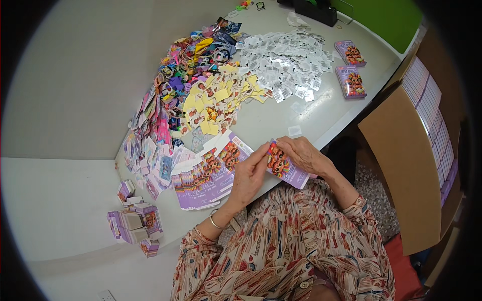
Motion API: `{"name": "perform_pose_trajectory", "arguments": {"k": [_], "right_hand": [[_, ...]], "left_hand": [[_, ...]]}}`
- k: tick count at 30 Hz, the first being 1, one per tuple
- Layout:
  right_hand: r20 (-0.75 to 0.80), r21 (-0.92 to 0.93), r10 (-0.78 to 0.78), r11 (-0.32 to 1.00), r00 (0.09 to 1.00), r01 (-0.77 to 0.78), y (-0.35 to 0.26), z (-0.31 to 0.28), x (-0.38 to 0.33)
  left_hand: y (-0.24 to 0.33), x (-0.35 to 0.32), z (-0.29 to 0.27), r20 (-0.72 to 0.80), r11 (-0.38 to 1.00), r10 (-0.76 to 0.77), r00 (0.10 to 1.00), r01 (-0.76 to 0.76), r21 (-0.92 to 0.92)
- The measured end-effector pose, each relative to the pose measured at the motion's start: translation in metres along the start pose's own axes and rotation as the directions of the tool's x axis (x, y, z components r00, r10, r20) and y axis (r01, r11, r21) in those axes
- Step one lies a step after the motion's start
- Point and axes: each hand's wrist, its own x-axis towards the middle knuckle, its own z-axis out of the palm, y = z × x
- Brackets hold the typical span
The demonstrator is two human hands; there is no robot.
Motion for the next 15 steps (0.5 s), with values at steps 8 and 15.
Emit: {"name": "perform_pose_trajectory", "arguments": {"k": [8, 15], "right_hand": [[-0.006, -0.099, 0.078, 0.992, 0.997, -0.079, 0.006, -0.006, 0.002], [-0.111, -0.097, 0.218, 0.969, 0.970, -0.229, -0.010, -0.040, 0.001]], "left_hand": [[-0.023, -0.005, 0.010, -0.145, 1.000, -0.011, 0.989, 0.010, -0.004], [-0.009, 0.016, -0.013, 0.030, 0.995, 0.040, 0.999, -0.043, 0.093]]}}
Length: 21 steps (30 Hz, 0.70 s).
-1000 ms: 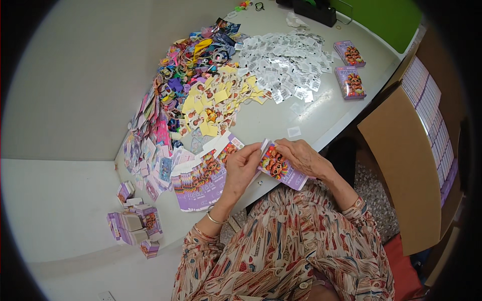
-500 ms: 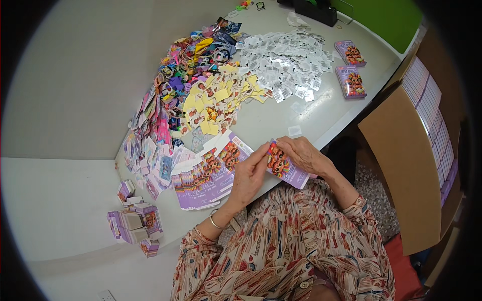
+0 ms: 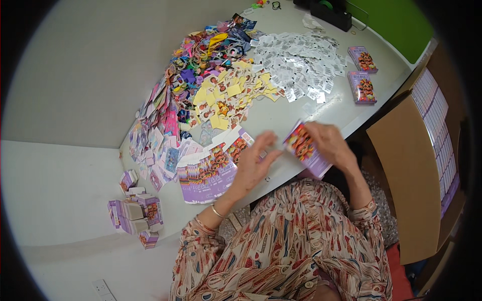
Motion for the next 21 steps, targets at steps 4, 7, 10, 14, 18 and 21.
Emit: {"name": "perform_pose_trajectory", "arguments": {"k": [4, 7, 10, 14, 18, 21], "right_hand": [[-0.388, -0.375, -0.089, 0.924, 0.918, -0.068, 0.035, -0.039, 0.003], [-0.482, -0.552, -0.181, 0.822, 0.857, -0.137, 0.016, -0.043, 0.012], [-0.351, -0.449, -0.262, 0.890, 0.899, 0.084, -0.008, -0.003, 0.008], [-0.131, -0.237, -0.330, 0.926, 0.935, 0.294, -0.023, 0.078, -0.006], [-0.116, -0.204, -0.223, 0.959, 0.968, 0.196, -0.047, 0.101, 0.003], [-0.173, -0.213, -0.165, 0.969, 0.971, 0.127, -0.041, 0.109, 0.008]], "left_hand": [[-0.002, 0.008, -0.057, -0.030, 0.823, 0.250, 0.968, -0.196, 0.533], [-0.010, -0.008, -0.068, 0.103, 0.646, 0.144, 0.984, -0.172, 0.744], [-0.028, -0.016, -0.056, 0.070, 0.639, 0.193, 0.979, -0.180, 0.748], [-0.034, -0.004, -0.046, -0.154, 0.842, 0.096, 0.984, 0.003, 0.540], [-0.011, 0.009, -0.039, -0.237, 0.918, 0.107, 0.966, -0.004, 0.397], [0.017, 0.013, -0.029, -0.195, 0.891, 0.190, 0.962, -0.086, 0.447]]}}
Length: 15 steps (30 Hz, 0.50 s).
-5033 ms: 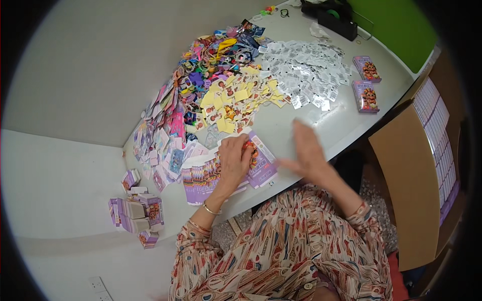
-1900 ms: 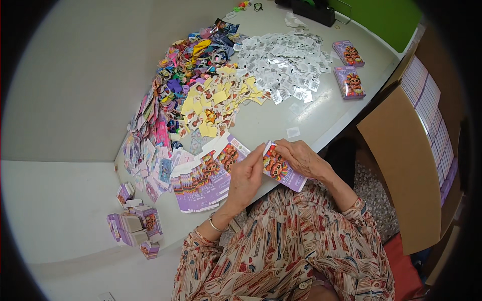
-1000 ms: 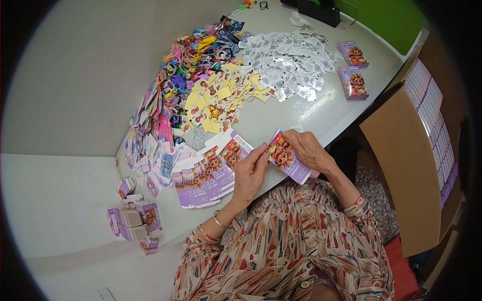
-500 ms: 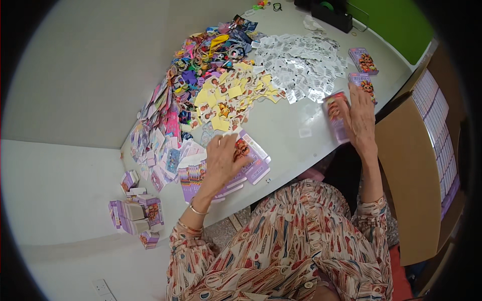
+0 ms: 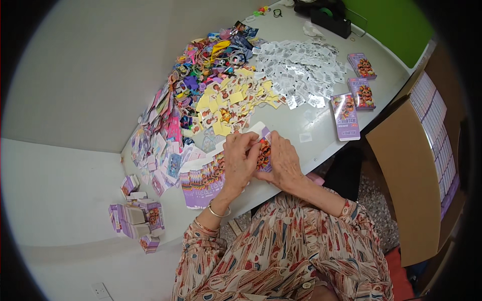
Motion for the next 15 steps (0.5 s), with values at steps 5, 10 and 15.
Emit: {"name": "perform_pose_trajectory", "arguments": {"k": [5, 10, 15], "right_hand": [[-0.039, 0.157, 0.159, 0.976, 0.987, -0.151, 0.009, -0.009, 0.002], [0.028, 0.315, 0.223, 0.923, 0.974, -0.220, 0.020, -0.030, 0.009], [0.140, 0.482, 0.259, 0.825, 0.956, -0.294, 0.020, -0.043, 0.010]], "left_hand": [[0.007, -0.002, 0.002, -0.055, 0.997, 0.066, 0.996, -0.068, -0.030], [-0.011, -0.017, 0.007, -0.056, 0.967, -0.040, 0.998, 0.024, -0.252], [0.001, -0.021, 0.021, 0.154, 0.517, -0.225, 0.962, 0.252, -0.818]]}}
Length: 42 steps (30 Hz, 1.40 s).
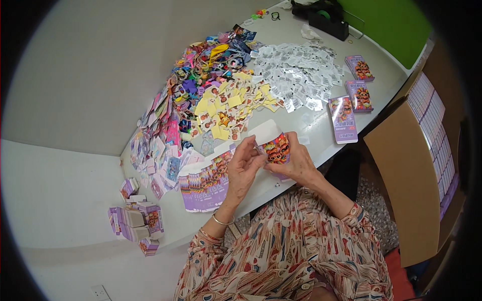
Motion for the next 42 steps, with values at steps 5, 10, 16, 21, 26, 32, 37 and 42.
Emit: {"name": "perform_pose_trajectory", "arguments": {"k": [5, 10, 16, 21, 26, 32, 37, 42], "right_hand": [[0.088, 0.076, 0.038, 0.996, 0.995, -0.045, -0.001, -0.011, -0.002], [0.230, 0.068, 0.042, 0.996, 0.972, -0.060, 0.001, -0.017, -0.007], [0.306, -0.071, 0.014, 0.997, 0.952, 0.008, 0.006, -0.022, -0.009], [0.316, -0.049, 0.027, 0.999, 0.948, -0.012, 0.003, -0.023, -0.012], [0.306, -0.023, 0.005, 1.000, 0.952, 0.002, 0.004, -0.020, -0.012], [0.278, -0.061, 0.045, 0.998, 0.959, -0.030, 0.001, -0.021, -0.009], [0.234, -0.058, 0.072, 0.996, 0.970, -0.060, 0.011, -0.021, -0.010], [0.259, -0.106, 0.089, 0.992, 0.962, -0.063, 0.000, -0.025, -0.010]], "left_hand": [[-0.012, 0.002, -0.010, 0.036, 0.997, -0.039, 0.999, 0.037, 0.061], [-0.004, 0.008, -0.020, 0.207, 0.941, -0.333, 0.920, 0.309, 0.138], [0.043, 0.023, -0.011, 0.421, 0.877, -0.288, 0.860, 0.060, 0.477], [0.025, 0.021, -0.019, 0.475, 0.879, -0.312, 0.823, 0.061, 0.472], [0.001, 0.010, -0.020, 0.507, 0.924, -0.152, 0.849, -0.060, 0.378], [0.016, 0.005, 0.002, 0.483, 0.655, -0.026, 0.875, -0.350, 0.669], [0.013, -0.008, 0.023, 0.276, 0.739, 0.063, 0.959, -0.230, 0.634], [0.013, 0.011, 0.007, 0.134, 0.947, -0.295, 0.946, 0.271, 0.172]]}}
